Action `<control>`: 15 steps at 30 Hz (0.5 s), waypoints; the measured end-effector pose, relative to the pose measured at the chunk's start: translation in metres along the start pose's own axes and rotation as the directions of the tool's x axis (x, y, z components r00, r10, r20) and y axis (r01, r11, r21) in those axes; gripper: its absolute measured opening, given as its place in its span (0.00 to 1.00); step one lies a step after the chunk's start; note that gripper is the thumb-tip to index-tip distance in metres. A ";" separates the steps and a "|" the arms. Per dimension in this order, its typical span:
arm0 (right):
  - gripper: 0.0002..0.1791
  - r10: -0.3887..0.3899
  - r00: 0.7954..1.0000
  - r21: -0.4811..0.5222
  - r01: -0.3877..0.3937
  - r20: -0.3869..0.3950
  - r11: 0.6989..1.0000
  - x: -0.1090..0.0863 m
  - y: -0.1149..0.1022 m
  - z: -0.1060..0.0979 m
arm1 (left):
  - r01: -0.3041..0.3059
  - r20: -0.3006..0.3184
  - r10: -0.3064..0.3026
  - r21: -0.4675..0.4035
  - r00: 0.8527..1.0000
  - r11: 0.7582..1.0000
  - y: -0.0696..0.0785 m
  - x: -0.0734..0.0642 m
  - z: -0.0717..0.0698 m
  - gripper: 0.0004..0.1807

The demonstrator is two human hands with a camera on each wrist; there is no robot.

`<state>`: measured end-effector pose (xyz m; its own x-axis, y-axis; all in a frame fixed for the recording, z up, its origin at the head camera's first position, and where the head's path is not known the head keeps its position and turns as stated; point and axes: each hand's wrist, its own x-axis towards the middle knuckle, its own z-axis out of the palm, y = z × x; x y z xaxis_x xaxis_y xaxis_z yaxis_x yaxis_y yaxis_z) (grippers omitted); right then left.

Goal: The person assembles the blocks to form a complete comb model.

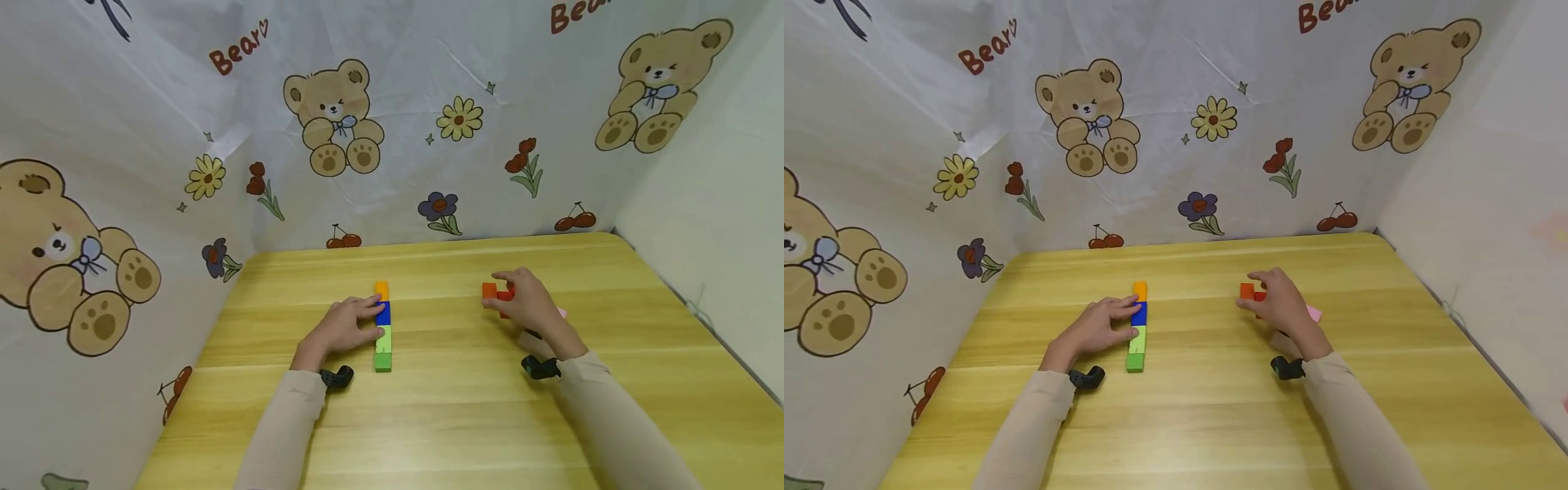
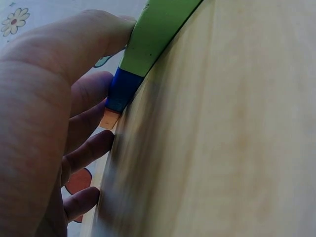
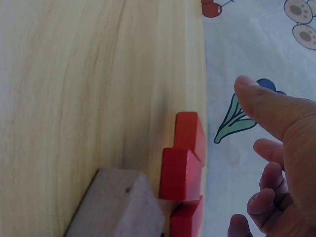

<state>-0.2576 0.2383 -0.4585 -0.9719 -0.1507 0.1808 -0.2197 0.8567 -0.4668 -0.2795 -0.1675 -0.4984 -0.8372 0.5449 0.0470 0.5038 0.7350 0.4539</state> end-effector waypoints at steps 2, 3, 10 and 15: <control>0.39 0.007 1.000 0.004 -0.007 0.015 1.000 0.002 0.006 0.004 | -0.001 0.005 0.001 0.007 1.000 1.000 -0.001 -0.001 0.002 0.35; 0.39 0.007 1.000 0.007 -0.007 0.016 1.000 0.003 0.008 0.006 | -0.001 0.001 0.001 0.010 1.000 1.000 -0.001 -0.001 0.002 0.36; 0.41 -0.037 0.999 -0.030 0.037 -0.009 0.999 0.015 0.023 0.012 | 0.005 -0.007 -0.005 0.022 1.000 1.000 -0.001 -0.002 0.000 0.35; 0.42 0.010 0.999 -0.011 -0.009 0.034 1.000 0.017 0.026 0.010 | -0.011 -0.012 0.012 0.015 1.000 1.000 0.001 -0.001 0.001 0.34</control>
<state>-0.2809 0.2530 -0.4763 -0.9763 -0.1590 0.1466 -0.2095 0.8635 -0.4587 -0.2777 -0.1674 -0.4988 -0.8338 0.5485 0.0629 0.5165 0.7348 0.4396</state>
